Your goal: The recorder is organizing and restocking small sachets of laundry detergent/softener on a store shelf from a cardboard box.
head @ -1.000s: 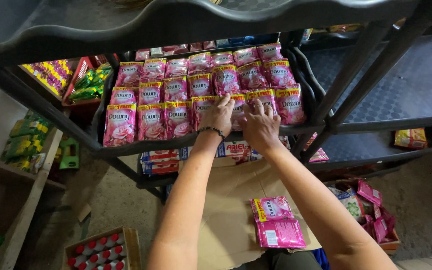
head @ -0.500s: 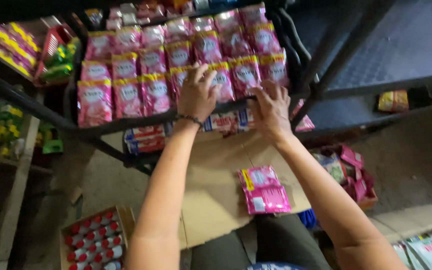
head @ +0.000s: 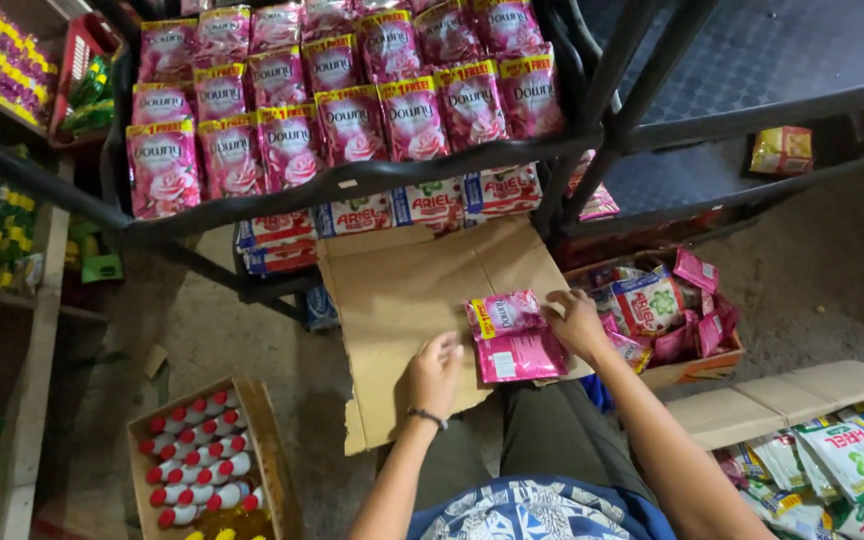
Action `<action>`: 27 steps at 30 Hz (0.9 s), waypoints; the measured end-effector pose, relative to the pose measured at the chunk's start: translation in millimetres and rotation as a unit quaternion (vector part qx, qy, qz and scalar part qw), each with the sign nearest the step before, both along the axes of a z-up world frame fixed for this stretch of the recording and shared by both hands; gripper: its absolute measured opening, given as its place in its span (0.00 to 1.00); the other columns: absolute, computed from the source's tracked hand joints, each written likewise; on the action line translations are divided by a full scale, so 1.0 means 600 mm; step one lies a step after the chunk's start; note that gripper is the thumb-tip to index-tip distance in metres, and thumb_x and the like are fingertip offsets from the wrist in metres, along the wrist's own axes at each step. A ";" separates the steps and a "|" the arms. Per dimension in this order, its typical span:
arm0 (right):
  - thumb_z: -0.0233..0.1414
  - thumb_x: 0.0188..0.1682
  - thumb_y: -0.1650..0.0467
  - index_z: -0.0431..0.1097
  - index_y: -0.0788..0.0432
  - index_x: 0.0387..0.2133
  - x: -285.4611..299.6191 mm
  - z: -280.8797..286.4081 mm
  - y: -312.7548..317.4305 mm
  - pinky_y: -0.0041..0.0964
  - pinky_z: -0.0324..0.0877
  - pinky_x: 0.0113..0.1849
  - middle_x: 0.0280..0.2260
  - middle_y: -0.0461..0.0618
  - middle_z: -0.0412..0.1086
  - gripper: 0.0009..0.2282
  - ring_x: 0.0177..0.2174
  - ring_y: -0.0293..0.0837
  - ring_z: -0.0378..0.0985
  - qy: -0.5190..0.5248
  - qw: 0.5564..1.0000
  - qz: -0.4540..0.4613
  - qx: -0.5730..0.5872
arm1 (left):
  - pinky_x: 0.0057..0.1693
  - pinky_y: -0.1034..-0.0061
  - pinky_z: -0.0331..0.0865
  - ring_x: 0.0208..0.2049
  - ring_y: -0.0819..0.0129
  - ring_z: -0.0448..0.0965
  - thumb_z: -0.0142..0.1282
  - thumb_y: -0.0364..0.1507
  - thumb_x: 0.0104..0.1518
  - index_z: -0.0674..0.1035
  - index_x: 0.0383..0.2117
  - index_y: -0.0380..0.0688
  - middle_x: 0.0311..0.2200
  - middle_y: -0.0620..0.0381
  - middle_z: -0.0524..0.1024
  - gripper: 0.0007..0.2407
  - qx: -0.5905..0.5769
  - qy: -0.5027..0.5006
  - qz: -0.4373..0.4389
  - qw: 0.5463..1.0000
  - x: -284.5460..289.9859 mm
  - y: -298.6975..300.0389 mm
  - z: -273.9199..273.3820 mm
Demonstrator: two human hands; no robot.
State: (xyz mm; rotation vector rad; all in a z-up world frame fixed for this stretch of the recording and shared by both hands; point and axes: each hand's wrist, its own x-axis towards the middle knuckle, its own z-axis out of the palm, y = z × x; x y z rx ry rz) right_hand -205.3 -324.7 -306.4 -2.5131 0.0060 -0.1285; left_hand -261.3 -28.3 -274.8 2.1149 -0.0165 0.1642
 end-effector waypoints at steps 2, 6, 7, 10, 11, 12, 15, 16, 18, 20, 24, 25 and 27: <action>0.58 0.45 0.60 0.77 0.46 0.41 0.000 -0.033 0.000 0.54 0.74 0.42 0.37 0.58 0.74 0.13 0.42 0.63 0.79 0.040 0.999 -0.022 0.017 | 0.48 0.68 0.78 0.46 0.56 0.83 0.60 0.39 0.58 0.78 0.51 0.49 0.47 0.49 0.81 0.17 -0.048 0.101 0.012 0.994 0.007 -0.011 -0.047; 0.58 0.43 0.60 0.74 0.39 0.49 0.012 0.012 0.041 0.49 0.77 0.42 0.41 0.52 0.77 0.18 0.44 0.54 0.81 0.175 0.982 -0.069 0.017 | 0.33 0.81 0.81 0.30 0.64 0.87 0.63 0.44 0.55 0.78 0.51 0.58 0.38 0.57 0.84 0.19 -0.109 0.302 0.042 0.946 0.086 -0.037 -0.146; 0.58 0.43 0.60 0.74 0.39 0.49 0.017 -0.012 0.042 0.49 0.77 0.42 0.41 0.52 0.77 0.18 0.44 0.54 0.81 0.172 0.983 -0.068 0.018 | 0.33 0.81 0.81 0.30 0.64 0.87 0.63 0.44 0.55 0.78 0.51 0.58 0.38 0.57 0.84 0.19 -0.108 0.299 0.042 0.947 0.090 -0.042 -0.124; 0.61 0.41 0.65 0.71 0.46 0.54 0.022 -0.039 0.053 0.54 0.75 0.43 0.42 0.60 0.76 0.23 0.44 0.60 0.80 0.138 0.982 -0.082 0.101 | 0.25 0.75 0.83 0.25 0.63 0.86 0.69 0.39 0.50 0.80 0.48 0.47 0.37 0.54 0.82 0.20 -0.134 0.341 0.098 0.925 0.109 -0.050 -0.099; 0.62 0.41 0.68 0.69 0.46 0.57 0.018 -0.019 0.059 0.48 0.76 0.39 0.40 0.58 0.76 0.26 0.41 0.55 0.81 0.150 0.970 -0.108 0.160 | 0.26 0.75 0.83 0.26 0.63 0.86 0.71 0.39 0.48 0.81 0.47 0.47 0.36 0.55 0.83 0.21 -0.148 0.343 0.099 0.922 0.121 -0.050 -0.116; 0.62 0.41 0.71 0.66 0.47 0.60 0.013 0.001 0.065 0.42 0.77 0.35 0.39 0.57 0.76 0.30 0.37 0.49 0.82 0.162 0.953 -0.133 0.218 | 0.26 0.75 0.83 0.27 0.63 0.86 0.73 0.38 0.46 0.82 0.47 0.47 0.35 0.56 0.83 0.22 -0.162 0.345 0.099 0.919 0.132 -0.050 -0.133; 0.58 0.41 0.82 0.56 0.60 0.65 -0.015 0.083 0.092 0.32 0.73 0.32 0.35 0.54 0.69 0.35 0.30 0.43 0.75 0.096 0.895 -0.145 0.410 | 0.25 0.83 0.80 0.25 0.69 0.82 0.71 0.35 0.49 0.83 0.45 0.45 0.29 0.57 0.81 0.18 -0.291 0.373 0.108 0.874 0.142 -0.046 -0.139; 0.58 0.41 0.82 0.56 0.60 0.65 -0.026 0.119 0.095 0.32 0.73 0.32 0.35 0.54 0.69 0.35 0.30 0.43 0.75 0.093 0.895 -0.146 0.411 | 0.25 0.83 0.80 0.25 0.69 0.82 0.71 0.35 0.49 0.83 0.45 0.45 0.29 0.57 0.81 0.18 -0.290 0.372 0.106 0.875 0.136 -0.049 -0.107; 0.59 0.42 0.79 0.57 0.65 0.64 -0.054 0.189 0.106 0.35 0.72 0.35 0.37 0.62 0.75 0.33 0.33 0.46 0.76 0.068 0.883 -0.145 0.441 | 0.26 0.86 0.75 0.26 0.70 0.78 0.72 0.33 0.49 0.81 0.40 0.44 0.27 0.60 0.76 0.15 -0.395 0.373 0.108 0.833 0.115 -0.051 -0.045; 0.58 0.40 0.81 0.59 0.65 0.63 -0.045 0.161 0.093 0.35 0.73 0.35 0.36 0.59 0.74 0.33 0.33 0.45 0.76 0.055 0.864 -0.132 0.482 | 0.30 0.83 0.76 0.26 0.70 0.77 0.72 0.30 0.50 0.80 0.40 0.43 0.27 0.59 0.76 0.14 -0.440 0.380 0.100 0.807 0.106 -0.039 -0.025; 0.60 0.39 0.83 0.65 0.66 0.60 -0.041 0.152 0.090 0.36 0.76 0.35 0.34 0.57 0.74 0.30 0.32 0.44 0.76 0.017 0.816 -0.112 0.567 | 0.34 0.75 0.78 0.28 0.66 0.76 0.71 0.24 0.51 0.78 0.40 0.37 0.28 0.54 0.74 0.13 -0.526 0.395 0.072 0.750 0.078 -0.027 0.030; 0.60 0.39 0.83 0.65 0.66 0.60 -0.046 0.164 0.093 0.36 0.76 0.35 0.34 0.57 0.74 0.30 0.32 0.44 0.76 0.014 0.816 -0.110 0.567 | 0.34 0.75 0.78 0.28 0.66 0.76 0.71 0.24 0.51 0.78 0.40 0.37 0.28 0.54 0.74 0.13 -0.526 0.392 0.070 0.751 0.069 -0.024 0.041; 0.59 0.39 0.84 0.67 0.66 0.57 -0.056 0.187 0.099 0.32 0.76 0.32 0.33 0.53 0.73 0.28 0.31 0.42 0.77 -0.011 0.782 -0.101 0.615 | 0.37 0.73 0.79 0.30 0.65 0.75 0.71 0.25 0.52 0.78 0.40 0.39 0.29 0.57 0.73 0.13 -0.520 0.405 0.057 0.750 0.049 -0.019 0.062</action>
